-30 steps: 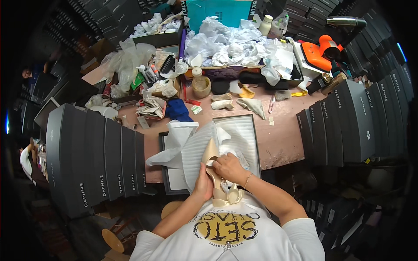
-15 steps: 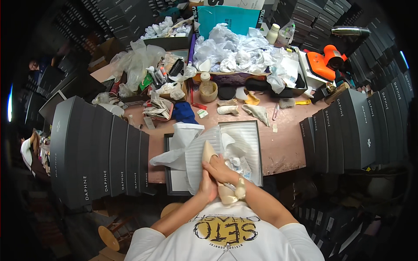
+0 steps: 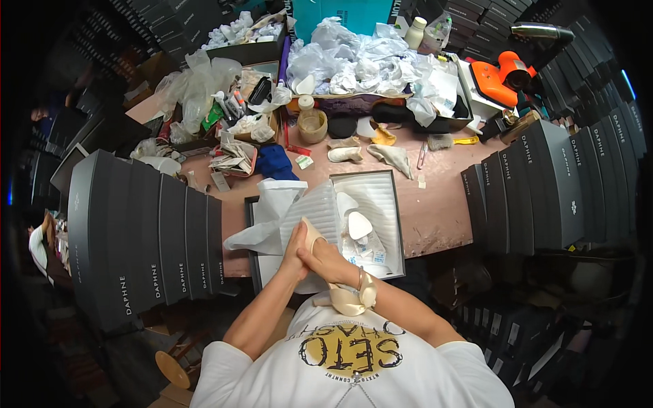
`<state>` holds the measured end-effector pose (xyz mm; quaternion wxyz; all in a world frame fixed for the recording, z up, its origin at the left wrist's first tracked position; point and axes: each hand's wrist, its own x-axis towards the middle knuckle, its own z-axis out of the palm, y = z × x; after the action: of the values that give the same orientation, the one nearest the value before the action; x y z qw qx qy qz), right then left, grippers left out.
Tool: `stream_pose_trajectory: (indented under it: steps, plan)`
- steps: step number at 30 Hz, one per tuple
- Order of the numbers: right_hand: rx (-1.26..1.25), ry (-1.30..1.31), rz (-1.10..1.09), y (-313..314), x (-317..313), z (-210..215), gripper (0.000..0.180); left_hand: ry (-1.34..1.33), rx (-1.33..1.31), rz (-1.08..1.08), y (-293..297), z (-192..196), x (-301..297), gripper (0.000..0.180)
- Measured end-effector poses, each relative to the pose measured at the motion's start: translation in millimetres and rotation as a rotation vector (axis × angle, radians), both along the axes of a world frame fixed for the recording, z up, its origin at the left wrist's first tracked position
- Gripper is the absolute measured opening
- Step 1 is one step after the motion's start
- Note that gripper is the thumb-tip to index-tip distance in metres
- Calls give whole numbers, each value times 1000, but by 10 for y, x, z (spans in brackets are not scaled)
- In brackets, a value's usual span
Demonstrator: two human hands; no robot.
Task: Packaging high-heeled shoes into boxes using tissue paper and protective sleeves.
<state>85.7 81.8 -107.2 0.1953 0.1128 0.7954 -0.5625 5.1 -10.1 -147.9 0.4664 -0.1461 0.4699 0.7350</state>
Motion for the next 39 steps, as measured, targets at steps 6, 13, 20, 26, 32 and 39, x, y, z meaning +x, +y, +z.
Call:
stream_pose_trajectory:
  steps: [6,13,20,26,32,39]
  plan:
    - [-199,314,-66,23,555,183,62,42,10,-92,35,35,-75,40]
    - [154,234,-39,-1,125,-66,58,77,-2,-182,96,60,-53,48]
    - [-212,220,-305,249,828,184,42,-40,120,-170,-38,-67,-32,58]
    - [-437,-243,-1108,724,774,-660,20,-350,410,-97,-60,483,264,68]
    - [-670,-165,-1257,599,654,-1077,23,-323,231,-138,-137,439,554,67]
    - [591,479,-93,303,703,102,15,-212,185,-34,-88,266,481,69]
